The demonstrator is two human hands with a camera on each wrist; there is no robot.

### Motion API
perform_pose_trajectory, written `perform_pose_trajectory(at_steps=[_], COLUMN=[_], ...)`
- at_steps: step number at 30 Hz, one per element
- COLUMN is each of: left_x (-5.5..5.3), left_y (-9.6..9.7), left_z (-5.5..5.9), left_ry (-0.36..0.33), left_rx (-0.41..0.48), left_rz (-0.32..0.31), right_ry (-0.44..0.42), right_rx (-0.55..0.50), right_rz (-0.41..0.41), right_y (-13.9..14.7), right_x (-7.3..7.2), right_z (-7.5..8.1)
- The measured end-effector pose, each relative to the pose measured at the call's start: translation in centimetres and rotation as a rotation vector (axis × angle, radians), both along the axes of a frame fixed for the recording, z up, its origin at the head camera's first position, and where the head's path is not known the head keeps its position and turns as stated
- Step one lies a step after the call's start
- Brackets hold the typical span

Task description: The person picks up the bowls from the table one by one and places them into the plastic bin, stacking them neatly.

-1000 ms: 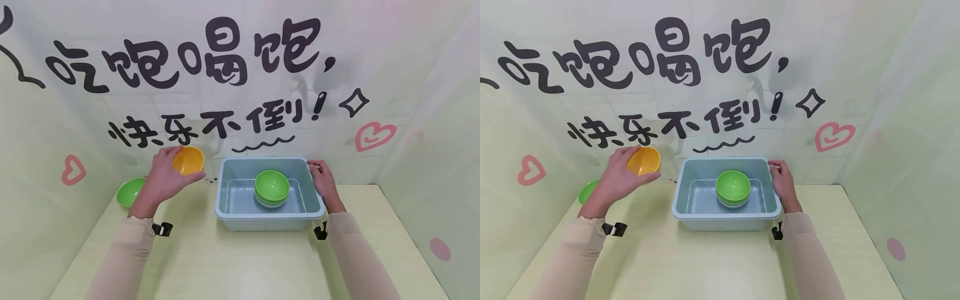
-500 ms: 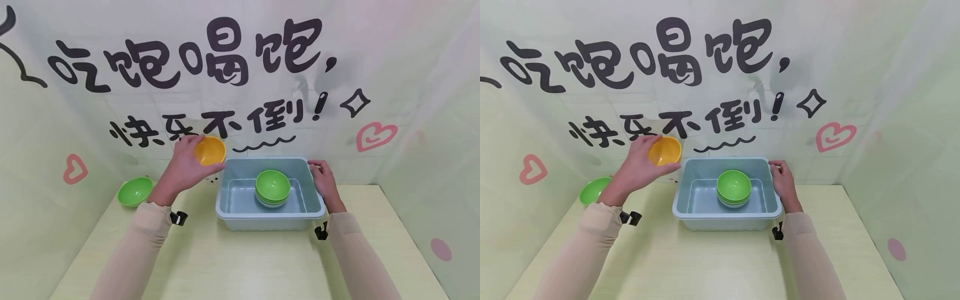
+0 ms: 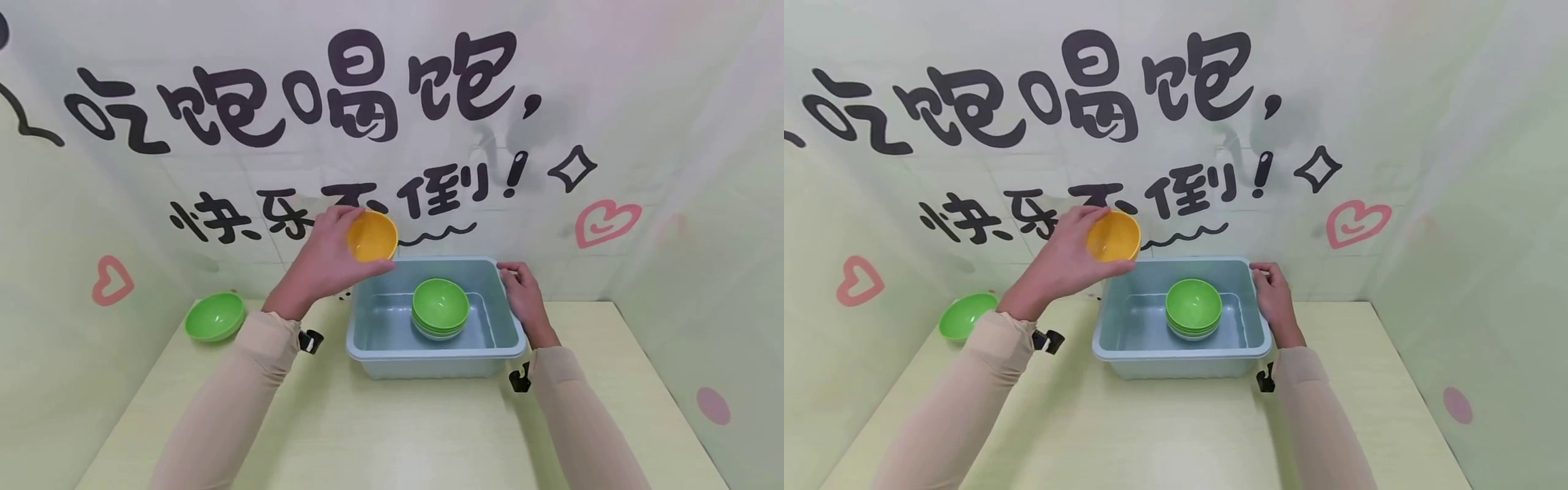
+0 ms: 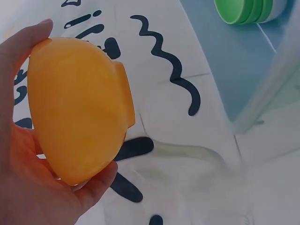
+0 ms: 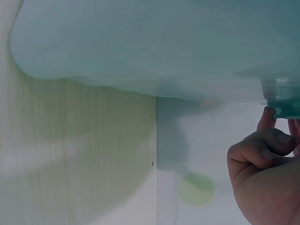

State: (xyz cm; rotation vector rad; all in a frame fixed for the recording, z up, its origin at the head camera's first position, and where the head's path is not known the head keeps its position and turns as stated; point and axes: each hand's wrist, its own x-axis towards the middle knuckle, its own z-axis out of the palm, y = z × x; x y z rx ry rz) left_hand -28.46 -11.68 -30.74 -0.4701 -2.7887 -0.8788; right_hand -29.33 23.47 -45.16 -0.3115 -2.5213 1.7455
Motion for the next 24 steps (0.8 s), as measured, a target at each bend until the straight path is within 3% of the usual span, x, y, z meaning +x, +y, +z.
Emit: perform_pose_trajectory(at_steps=[8, 16, 24], left_x=[-0.8, -1.2, -1.8], left_y=[2.9, 4.1, 5.5], left_z=[0.3, 0.5, -0.8], left_ry=[0.035, 0.080, 0.064], left_rx=[-0.010, -0.021, 0.004], left_rz=[-0.043, -0.092, -0.143], right_ry=[-0.012, -0.022, -0.014], right_rx=[-0.004, -0.012, -0.013], right_rz=[-0.008, -0.008, -0.019], right_y=[0.0, -0.2, 0.0], right_x=[-0.1, -0.2, -0.2], right_z=[0.1, 0.0, 0.0])
